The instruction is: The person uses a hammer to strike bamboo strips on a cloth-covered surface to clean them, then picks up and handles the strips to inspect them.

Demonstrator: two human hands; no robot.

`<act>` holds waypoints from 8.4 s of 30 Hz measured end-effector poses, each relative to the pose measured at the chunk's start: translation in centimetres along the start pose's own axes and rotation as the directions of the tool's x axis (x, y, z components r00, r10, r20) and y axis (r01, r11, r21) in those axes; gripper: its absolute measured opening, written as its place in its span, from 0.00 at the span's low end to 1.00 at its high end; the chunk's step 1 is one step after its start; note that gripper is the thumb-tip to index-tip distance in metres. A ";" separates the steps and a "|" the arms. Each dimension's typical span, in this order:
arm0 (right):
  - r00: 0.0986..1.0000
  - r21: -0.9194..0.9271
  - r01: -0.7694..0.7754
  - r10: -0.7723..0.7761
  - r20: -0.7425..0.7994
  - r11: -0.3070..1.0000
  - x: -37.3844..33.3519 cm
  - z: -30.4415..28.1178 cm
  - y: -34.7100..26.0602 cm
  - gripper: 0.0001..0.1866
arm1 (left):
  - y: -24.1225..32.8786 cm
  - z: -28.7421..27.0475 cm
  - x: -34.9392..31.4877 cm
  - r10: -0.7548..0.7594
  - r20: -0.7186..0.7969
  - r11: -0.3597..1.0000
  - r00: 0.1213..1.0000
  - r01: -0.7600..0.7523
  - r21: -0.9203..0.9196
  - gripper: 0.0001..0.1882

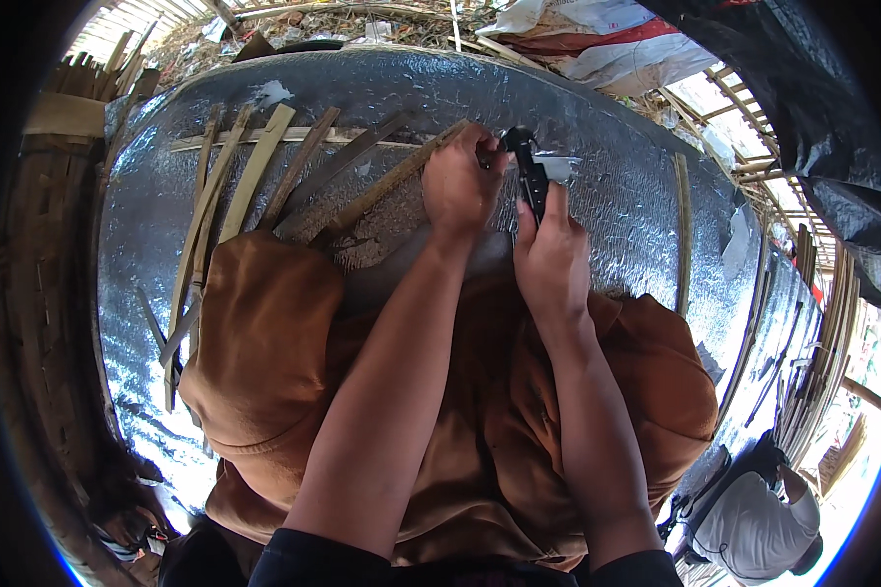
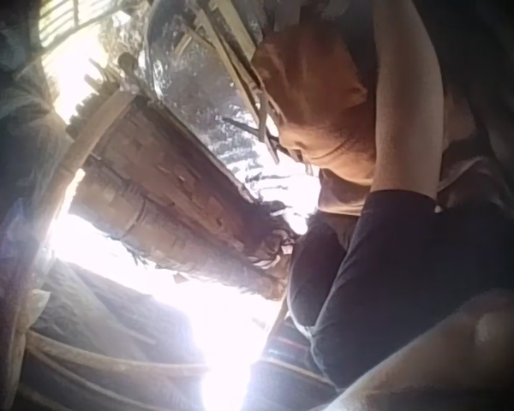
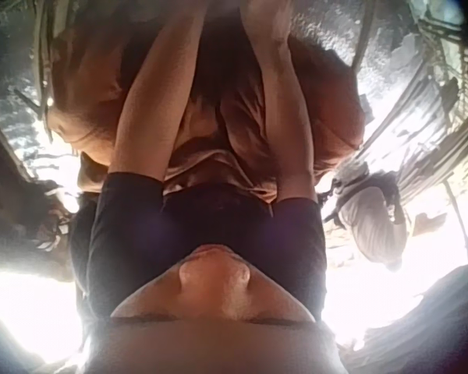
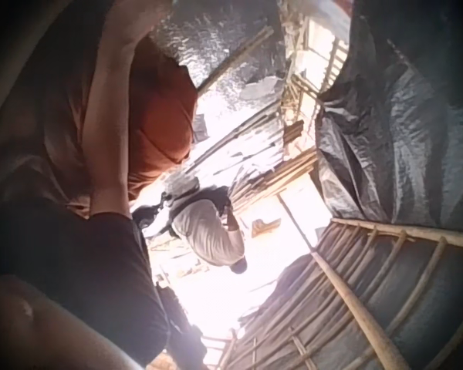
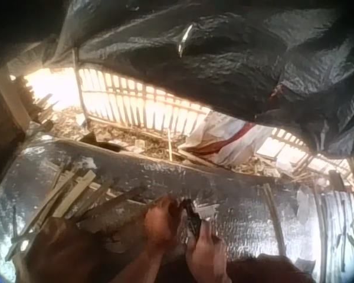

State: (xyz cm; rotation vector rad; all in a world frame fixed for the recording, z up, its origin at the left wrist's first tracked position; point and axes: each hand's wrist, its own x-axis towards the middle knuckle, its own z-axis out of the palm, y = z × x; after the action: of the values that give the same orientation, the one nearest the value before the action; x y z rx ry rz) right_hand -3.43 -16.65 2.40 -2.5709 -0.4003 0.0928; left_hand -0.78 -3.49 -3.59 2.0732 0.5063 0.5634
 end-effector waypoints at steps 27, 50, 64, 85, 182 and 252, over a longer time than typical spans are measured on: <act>0.969 0.256 0.085 -0.020 -0.245 0.963 -0.2 0.3 2.1 0.17 | 0.1 -1.7 -2.9 0.274 0.051 0.944 0.960 -0.279 0.174 0.16; 0.953 0.016 0.205 -0.196 -0.233 0.979 -1.0 2.5 3.0 0.22 | -1.7 -5.6 -4.0 -0.016 -0.105 0.550 0.994 0.096 0.829 0.46; 0.912 0.106 0.251 -0.198 -0.360 0.962 -1.2 2.6 2.4 0.20 | -1.8 -5.7 -3.9 -0.042 -0.090 0.568 0.995 0.098 0.817 0.46; 0.944 0.276 0.119 -0.022 -0.329 0.954 -0.5 1.9 1.8 0.14 | -1.6 -5.7 -3.8 -0.018 -0.095 0.537 0.995 0.090 0.839 0.46; 0.922 0.442 -0.214 0.330 -0.204 0.871 2.1 3.3 3.8 0.17 | -0.6 0.2 0.1 0.426 0.092 0.838 0.900 -0.431 0.333 0.08; 0.923 0.412 -0.125 0.258 -0.286 0.903 2.3 3.6 4.1 0.18 | -0.3 0.4 0.2 0.432 0.086 0.829 0.898 -0.433 0.355 0.07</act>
State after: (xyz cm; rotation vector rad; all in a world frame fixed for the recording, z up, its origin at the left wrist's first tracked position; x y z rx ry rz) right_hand -0.62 -17.54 -2.74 -2.1686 0.0102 -0.1785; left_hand -0.47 -3.50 -3.95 2.5731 0.1325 0.7753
